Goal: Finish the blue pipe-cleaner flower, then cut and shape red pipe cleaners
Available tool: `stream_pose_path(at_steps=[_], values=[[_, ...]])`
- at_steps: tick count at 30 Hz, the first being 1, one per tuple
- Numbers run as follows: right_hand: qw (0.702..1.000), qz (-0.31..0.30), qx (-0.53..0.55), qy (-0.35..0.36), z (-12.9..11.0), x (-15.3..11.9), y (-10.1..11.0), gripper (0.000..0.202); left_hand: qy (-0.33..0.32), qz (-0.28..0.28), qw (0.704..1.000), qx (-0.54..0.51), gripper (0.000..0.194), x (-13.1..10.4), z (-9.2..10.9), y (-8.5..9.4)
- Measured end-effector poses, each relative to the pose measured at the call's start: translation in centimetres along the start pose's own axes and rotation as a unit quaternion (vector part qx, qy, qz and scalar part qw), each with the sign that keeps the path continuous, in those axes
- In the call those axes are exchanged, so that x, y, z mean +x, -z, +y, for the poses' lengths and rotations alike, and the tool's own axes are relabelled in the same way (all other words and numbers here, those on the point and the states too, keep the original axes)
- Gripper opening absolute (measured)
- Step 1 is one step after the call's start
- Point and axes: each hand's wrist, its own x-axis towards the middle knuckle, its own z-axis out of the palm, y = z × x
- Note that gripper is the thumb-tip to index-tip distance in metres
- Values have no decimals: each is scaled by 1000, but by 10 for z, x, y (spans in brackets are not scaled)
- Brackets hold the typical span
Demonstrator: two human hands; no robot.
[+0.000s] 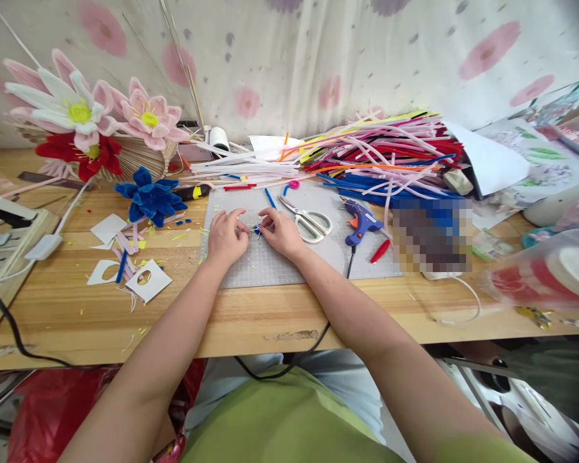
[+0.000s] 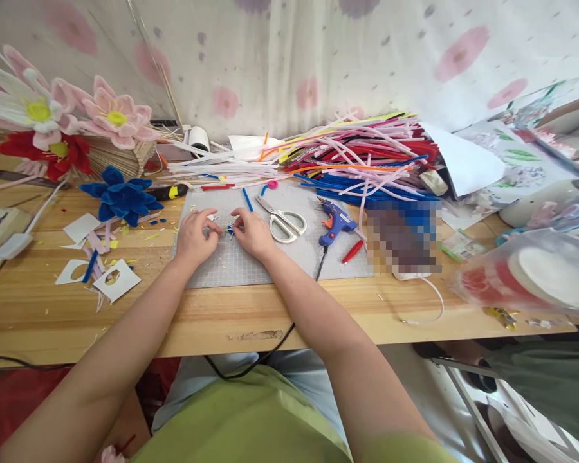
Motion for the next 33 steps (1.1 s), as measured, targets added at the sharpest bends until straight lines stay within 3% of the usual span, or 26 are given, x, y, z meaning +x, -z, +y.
stream_pose_path(at_steps=[27, 33], values=[[1000, 0, -3, -2, 0, -1, 0, 29, -32, -52, 998, 17, 43, -1, 0, -2], [1000, -6, 1, -7, -1, 0, 1, 28, -15, -35, 999, 11, 39, 0, -2, -6]])
